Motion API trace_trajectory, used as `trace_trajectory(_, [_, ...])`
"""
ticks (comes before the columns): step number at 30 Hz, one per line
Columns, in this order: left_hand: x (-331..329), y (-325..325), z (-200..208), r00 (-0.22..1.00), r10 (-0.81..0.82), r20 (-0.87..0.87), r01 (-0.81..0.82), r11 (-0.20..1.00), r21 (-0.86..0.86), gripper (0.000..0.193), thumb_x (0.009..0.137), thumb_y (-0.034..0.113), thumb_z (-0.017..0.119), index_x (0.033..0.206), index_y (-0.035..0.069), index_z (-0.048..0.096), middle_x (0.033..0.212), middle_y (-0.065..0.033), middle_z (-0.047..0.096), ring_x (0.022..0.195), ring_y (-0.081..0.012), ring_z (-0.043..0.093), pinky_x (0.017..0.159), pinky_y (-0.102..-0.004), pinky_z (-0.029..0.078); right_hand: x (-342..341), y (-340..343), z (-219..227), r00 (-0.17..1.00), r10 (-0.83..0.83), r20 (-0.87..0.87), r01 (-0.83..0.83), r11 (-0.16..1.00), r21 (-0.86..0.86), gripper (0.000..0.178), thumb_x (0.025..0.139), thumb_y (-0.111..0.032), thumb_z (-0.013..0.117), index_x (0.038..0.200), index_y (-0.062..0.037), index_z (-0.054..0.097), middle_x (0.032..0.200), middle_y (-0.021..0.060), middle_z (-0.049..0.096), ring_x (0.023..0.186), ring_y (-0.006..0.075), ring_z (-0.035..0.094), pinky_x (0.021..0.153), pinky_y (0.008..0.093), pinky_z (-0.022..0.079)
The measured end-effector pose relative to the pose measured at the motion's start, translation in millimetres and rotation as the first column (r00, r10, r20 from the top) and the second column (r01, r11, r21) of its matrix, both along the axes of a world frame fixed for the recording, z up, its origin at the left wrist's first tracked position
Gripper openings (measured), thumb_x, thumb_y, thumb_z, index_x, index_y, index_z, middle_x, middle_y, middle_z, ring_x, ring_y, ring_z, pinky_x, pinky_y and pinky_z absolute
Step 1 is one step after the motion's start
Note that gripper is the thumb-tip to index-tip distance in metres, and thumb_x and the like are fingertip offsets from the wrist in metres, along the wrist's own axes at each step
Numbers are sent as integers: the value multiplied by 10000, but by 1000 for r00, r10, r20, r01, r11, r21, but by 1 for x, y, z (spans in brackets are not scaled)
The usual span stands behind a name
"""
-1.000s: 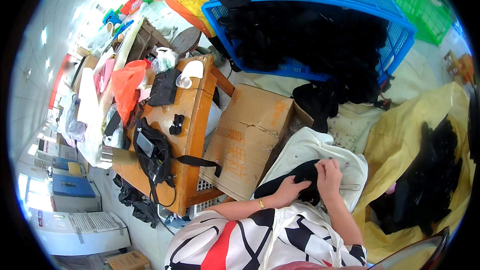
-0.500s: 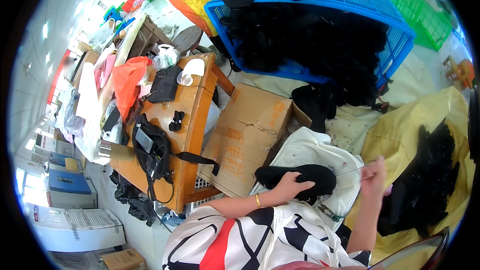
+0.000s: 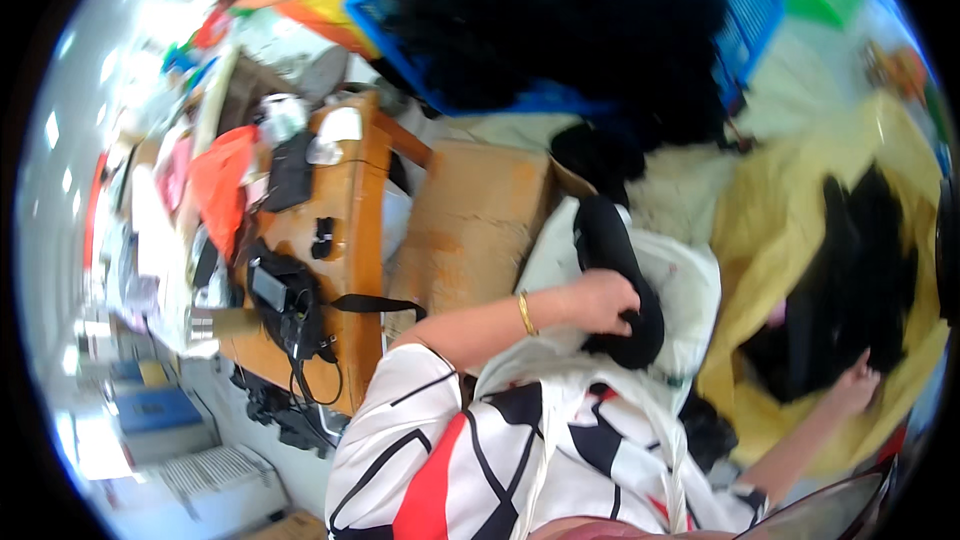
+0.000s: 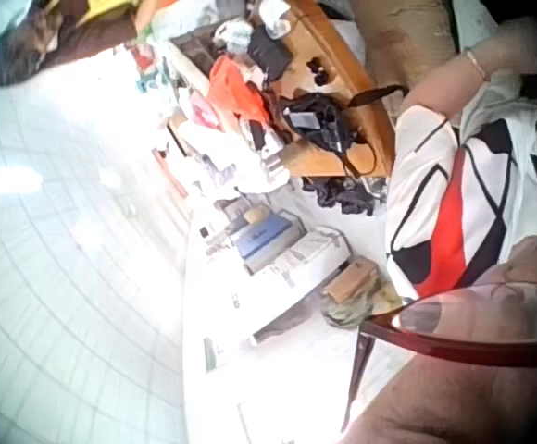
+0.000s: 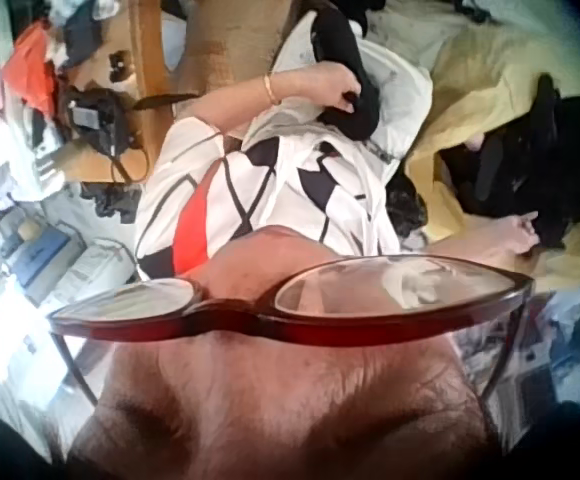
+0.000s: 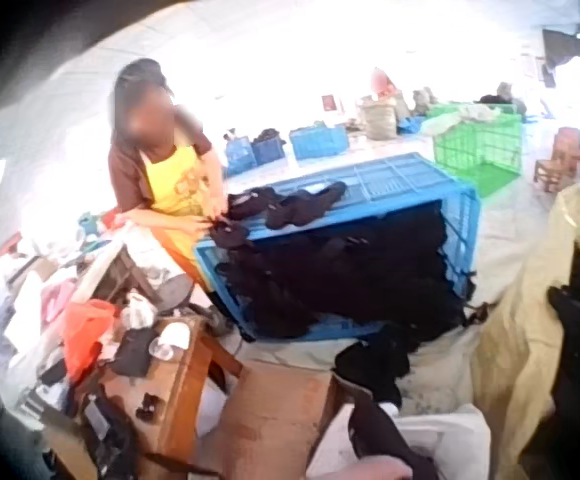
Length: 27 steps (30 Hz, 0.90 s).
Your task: The person sits and hand-sews black slip-on shoes using a needle and thread. They repeatedly pull the thread through the shoe's sole and upper, then place the finished shoes into a blue plastic crate. The workspace includes a wooden table and a yellow sack filled with shoes.
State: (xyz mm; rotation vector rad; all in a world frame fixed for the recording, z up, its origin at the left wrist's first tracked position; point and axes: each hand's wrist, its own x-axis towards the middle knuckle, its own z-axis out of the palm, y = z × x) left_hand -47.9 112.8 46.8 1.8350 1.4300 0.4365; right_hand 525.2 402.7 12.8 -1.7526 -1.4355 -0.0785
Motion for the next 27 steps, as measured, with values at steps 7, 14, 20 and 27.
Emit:
trace_trajectory(7, [43,-2,-44,996,-86,-37,85,996,-36,231,783,218,743,911,40,672,872,-162,641,849,-361,631,720,-445,500,-8,-57,-14,684,124,-719,94,962,256,162,987,-97,530,932,37,603,766,101,629,689,197,639,674,326,552])
trace_trajectory(14, [46,-3,-23,987,-128,-96,132,991,36,186,789,161,727,873,40,613,823,-124,598,824,-341,610,702,-439,490,-37,-86,-9,662,35,-748,157,970,184,182,974,-82,571,834,31,543,711,54,527,567,102,519,675,277,596])
trace_trajectory(20, [45,15,-20,943,-281,-175,293,955,46,188,752,122,746,868,54,614,814,-108,590,816,-316,600,719,-418,488,-41,-97,-27,728,-22,-685,165,976,144,152,971,-98,602,888,26,573,722,61,591,603,110,555,597,234,517])
trace_trajectory(27, [55,-4,-30,990,-20,-143,79,904,420,259,728,95,775,944,43,643,866,-103,628,838,-304,615,736,-401,507,-58,-111,-45,751,12,-660,32,998,55,140,966,-128,628,931,-2,578,741,55,635,653,115,610,654,233,519])
